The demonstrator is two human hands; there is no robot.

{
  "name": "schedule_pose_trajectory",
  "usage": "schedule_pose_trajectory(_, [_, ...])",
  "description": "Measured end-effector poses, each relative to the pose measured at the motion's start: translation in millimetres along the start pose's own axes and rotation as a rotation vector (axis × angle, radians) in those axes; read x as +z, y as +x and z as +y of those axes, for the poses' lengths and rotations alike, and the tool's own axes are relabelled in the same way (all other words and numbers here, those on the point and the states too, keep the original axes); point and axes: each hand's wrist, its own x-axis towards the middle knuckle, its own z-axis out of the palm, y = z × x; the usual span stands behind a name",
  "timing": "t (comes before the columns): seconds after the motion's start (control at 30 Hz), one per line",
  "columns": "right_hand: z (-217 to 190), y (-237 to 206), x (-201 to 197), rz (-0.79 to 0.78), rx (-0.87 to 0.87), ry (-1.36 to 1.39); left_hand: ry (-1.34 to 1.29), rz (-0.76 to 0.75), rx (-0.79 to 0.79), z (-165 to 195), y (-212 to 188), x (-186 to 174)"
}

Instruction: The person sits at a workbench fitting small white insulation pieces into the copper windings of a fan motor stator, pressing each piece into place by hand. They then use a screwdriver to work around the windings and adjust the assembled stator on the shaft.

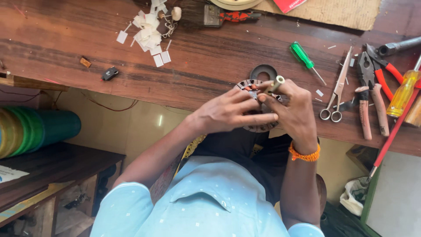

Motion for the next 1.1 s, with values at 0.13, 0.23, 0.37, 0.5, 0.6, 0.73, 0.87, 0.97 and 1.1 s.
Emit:
schedule_pose_trajectory(0.13, [-11.8,-9.7,-2.1,0.141,0.0,-0.074,-0.038,0.013,0.013,36.0,-9.9,-28.8])
schedule_pose_trajectory(0.23, [-7.4,-8.2,-6.5,0.234,-0.075,-0.134,-0.029,0.225,-0.084,25.8,-24.2,-51.5])
schedule_pose_trajectory(0.37, [12.7,6.5,-5.2,0.27,-0.179,-0.212,0.121,0.47,-0.565,-12.6,-59.3,-75.1])
schedule_pose_trajectory(0.5, [32.6,16.7,10.3,0.263,-0.277,-0.271,0.225,0.566,-0.784,-34.8,-108.2,-91.9])
schedule_pose_trajectory(0.6, [42.3,16.2,14.1,0.275,-0.327,-0.26,0.334,0.558,-0.773,-46.9,-132.7,-92.3])
schedule_pose_trajectory(0.73, [54.0,8.7,23.8,0.487,-0.408,-0.173,0.471,0.422,-0.814,-56.6,-147.1,-81.0])
schedule_pose_trajectory(0.87, [69.0,-7.3,26.2,0.667,-0.244,-0.019,0.677,0.42,-0.775,-78.0,-155.7,-86.1])
schedule_pose_trajectory(0.97, [82.5,-20.3,27.8,0.646,-0.298,0.154,0.71,0.534,-0.861,-105.1,-169.7,-110.4])
schedule_pose_trajectory(1.1, [96.5,-34.6,32.2,0.655,-0.283,0.184,0.636,0.478,-0.839,-131.8,-184.3,-137.3])
